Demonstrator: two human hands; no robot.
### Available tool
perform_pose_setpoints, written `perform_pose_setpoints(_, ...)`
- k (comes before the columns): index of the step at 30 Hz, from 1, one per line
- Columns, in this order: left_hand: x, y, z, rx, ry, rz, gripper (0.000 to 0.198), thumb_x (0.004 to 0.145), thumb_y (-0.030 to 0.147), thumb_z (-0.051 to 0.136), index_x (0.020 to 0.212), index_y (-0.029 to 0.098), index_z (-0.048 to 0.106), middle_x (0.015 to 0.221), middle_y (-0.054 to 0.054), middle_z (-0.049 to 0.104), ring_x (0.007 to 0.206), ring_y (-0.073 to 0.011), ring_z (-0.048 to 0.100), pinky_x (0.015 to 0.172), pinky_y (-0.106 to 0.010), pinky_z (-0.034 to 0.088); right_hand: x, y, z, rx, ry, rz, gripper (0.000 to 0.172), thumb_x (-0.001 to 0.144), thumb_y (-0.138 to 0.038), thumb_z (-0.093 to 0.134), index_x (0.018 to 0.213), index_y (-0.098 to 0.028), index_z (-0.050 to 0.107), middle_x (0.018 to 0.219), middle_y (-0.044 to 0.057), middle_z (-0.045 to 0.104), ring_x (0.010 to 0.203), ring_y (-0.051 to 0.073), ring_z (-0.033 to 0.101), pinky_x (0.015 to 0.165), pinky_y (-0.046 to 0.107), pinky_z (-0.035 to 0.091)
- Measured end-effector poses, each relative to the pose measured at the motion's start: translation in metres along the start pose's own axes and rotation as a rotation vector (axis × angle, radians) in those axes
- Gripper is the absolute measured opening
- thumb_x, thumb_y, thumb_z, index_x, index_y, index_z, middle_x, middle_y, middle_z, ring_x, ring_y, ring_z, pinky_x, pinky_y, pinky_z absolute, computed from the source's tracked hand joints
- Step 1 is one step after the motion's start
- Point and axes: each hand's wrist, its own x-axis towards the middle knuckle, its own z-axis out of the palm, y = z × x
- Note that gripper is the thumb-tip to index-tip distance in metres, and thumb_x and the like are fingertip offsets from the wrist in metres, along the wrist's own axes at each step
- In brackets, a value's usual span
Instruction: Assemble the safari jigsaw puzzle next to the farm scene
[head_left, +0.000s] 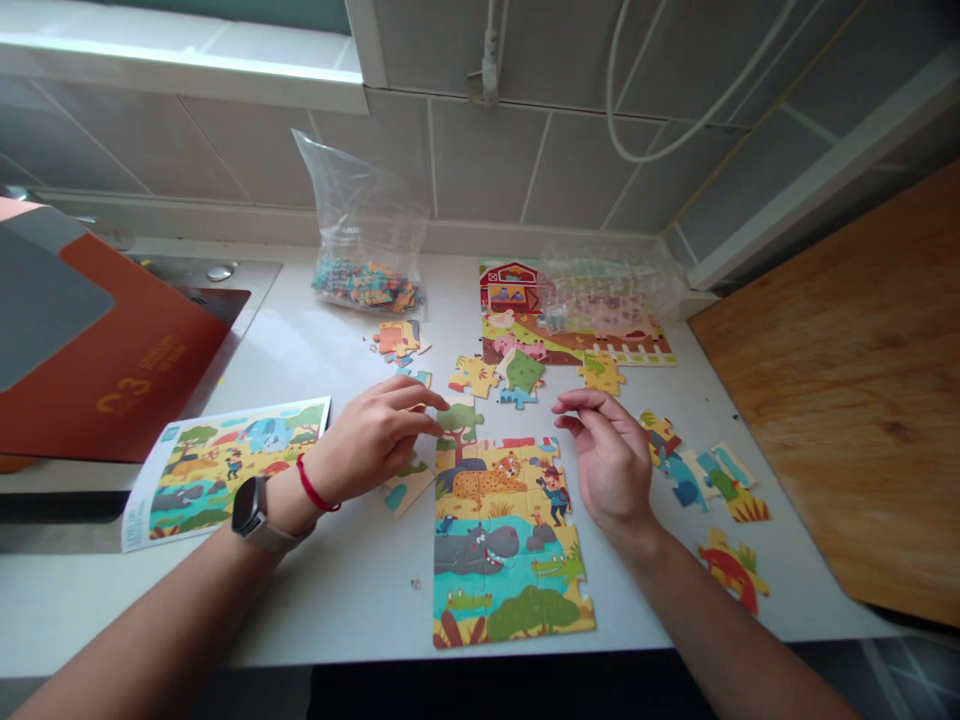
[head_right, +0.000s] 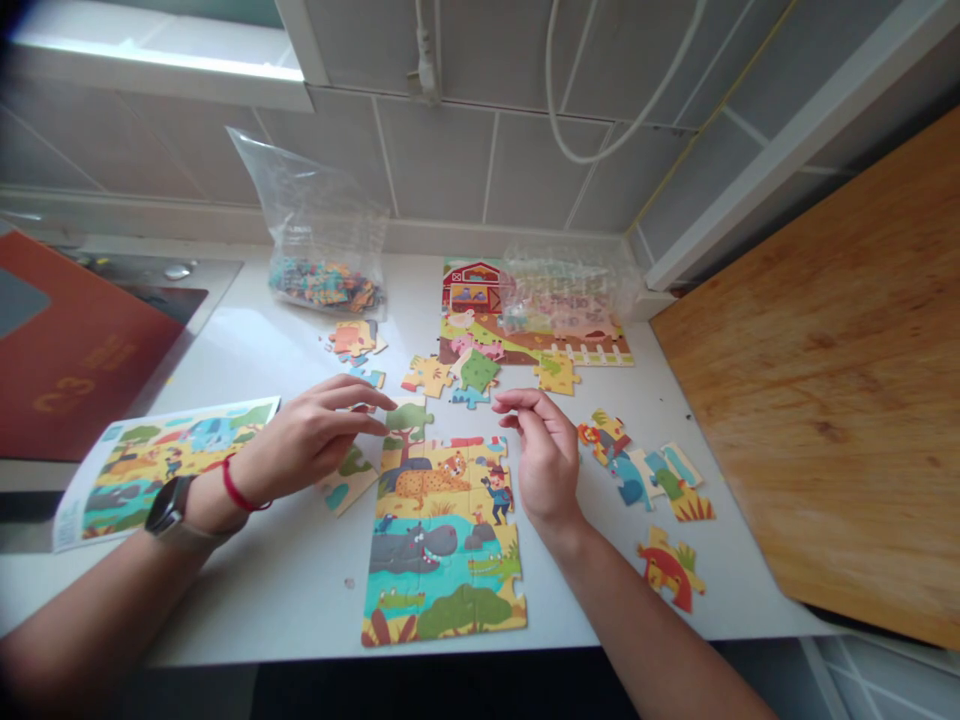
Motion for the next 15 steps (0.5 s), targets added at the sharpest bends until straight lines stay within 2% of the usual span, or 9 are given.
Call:
perform_pose_setpoints(2,-0.0008,-0.0008,-0.0003,0.047,-0.076,0.028,0.05,0.074,-0.004,0.049,0.095,0.026,0.082,0.126,-0.005,0.075,0.116,-0.028,0.066,0.095,-0.05,0.06,-0.0001,0.0002,0.0001,-0.014,-0.008,0.002,0.021,0.089,-0.026,0.055,0.087,-0.024,0.076,0.092,0.005,0.075,0.089,0.022,0.068,0.075,0.035,0.054)
perform_pose_setpoints(6,-0.004,-0.002,0.0022,0.11,-0.111,-0.011,0.054,0.07,-0.005,0.054,0.099,0.03,0.084,0.137,-0.004,0.071,0.126,-0.0327,0.061,0.1,-0.057,0.058,-0.0004,0.0002,0.0009,0.006,-0.009,0.02,0.02,0.089,-0.026,0.057,0.086,-0.024,0.076,0.091,0.005,0.075,0.089,0.021,0.068,0.076,0.034,0.054)
perform_pose_setpoints(15,-0.0053,0.0015,0.004,0.098,-0.106,-0.021,0.045,0.08,-0.002,0.055,0.097,0.028,0.083,0.134,-0.005,0.072,0.125,-0.0302,0.063,0.1,-0.054,0.059,0.0024,0.0002,0.0009,0.036,0.039,0.02,0.018,0.087,-0.026,0.059,0.085,-0.024,0.076,0.089,0.005,0.074,0.086,0.021,0.067,0.074,0.034,0.052)
